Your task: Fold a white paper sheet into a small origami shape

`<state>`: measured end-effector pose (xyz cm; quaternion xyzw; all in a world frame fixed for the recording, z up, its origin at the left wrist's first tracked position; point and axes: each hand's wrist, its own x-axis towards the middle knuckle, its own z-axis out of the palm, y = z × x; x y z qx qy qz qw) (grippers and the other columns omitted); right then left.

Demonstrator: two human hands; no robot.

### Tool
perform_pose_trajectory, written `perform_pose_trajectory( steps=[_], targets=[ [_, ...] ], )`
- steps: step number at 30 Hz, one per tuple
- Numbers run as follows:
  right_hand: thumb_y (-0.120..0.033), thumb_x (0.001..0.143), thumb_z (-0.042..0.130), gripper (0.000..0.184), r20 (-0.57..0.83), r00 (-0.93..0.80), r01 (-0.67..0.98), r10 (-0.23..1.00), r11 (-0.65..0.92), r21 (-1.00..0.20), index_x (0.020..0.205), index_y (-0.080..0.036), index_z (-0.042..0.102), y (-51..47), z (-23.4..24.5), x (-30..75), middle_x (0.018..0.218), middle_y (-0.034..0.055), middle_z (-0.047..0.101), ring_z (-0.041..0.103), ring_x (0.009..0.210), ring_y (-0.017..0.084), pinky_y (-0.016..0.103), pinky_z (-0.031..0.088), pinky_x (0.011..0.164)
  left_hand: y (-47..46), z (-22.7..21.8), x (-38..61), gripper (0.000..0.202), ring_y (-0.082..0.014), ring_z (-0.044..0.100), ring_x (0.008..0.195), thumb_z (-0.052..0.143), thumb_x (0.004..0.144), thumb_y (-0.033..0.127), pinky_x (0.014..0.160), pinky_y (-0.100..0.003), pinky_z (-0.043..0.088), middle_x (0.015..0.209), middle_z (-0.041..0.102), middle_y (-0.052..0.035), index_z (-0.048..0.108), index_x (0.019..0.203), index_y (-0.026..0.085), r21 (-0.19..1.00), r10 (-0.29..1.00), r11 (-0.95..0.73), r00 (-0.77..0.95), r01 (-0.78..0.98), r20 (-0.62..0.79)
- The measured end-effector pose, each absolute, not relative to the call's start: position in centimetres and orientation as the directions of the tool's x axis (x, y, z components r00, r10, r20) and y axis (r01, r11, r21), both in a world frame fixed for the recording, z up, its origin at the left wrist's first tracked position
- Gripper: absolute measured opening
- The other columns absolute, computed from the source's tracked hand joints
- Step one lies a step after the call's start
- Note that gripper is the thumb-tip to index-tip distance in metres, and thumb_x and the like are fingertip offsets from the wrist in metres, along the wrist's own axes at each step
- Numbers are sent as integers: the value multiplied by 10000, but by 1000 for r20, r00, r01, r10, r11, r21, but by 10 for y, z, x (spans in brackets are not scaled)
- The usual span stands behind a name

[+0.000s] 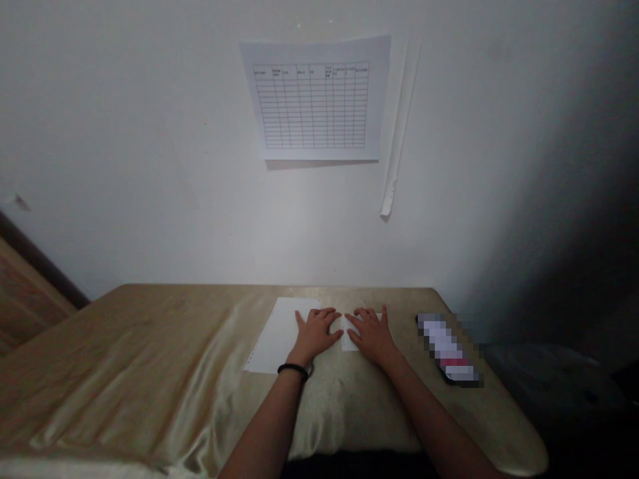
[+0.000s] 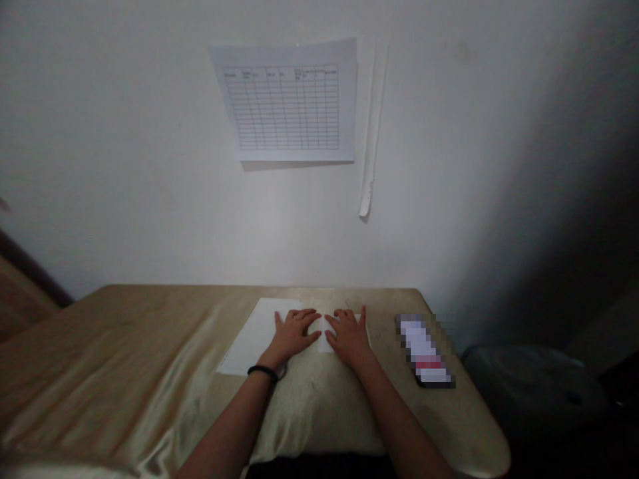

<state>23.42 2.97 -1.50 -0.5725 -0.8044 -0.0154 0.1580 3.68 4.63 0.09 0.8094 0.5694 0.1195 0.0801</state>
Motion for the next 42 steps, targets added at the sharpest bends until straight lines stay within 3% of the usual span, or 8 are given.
perform_pose_trajectory(
  steps=[6,18,28,42],
  targets=[
    [-398,974,455,417,278,-310,922,909,360,-146,1372,-312,544,31,-11,231,1398,63,568,432,1334,290,685,-15,1178,43,5,37,467,-345,417,1343,501,933,542,1099,-808,-2,1500,516,1,529,1384,422,222,925,-377,354,899,136],
    [-315,985,409,423,239,-347,906,907,390,-165,1395,-322,511,23,-7,234,1363,43,606,496,1280,244,680,-111,1169,47,0,38,377,-309,440,1317,396,1002,449,1092,-818,28,1472,546,26,573,1334,436,241,935,-349,320,905,153],
    [-281,978,417,304,260,-324,882,910,390,-267,1220,-334,592,19,-5,236,1313,2,622,507,1262,216,678,-51,1177,45,7,40,416,-352,388,1348,510,936,514,1097,-809,51,1487,524,20,565,1342,440,247,947,-322,303,914,109],
    [-314,980,419,315,203,-313,870,928,366,-329,1244,-355,586,20,-6,240,1393,13,579,477,1316,224,705,-14,1162,46,4,37,500,-373,348,1390,579,879,527,1069,-830,59,1529,481,3,545,1370,437,296,948,-315,312,902,60]
  ],
)
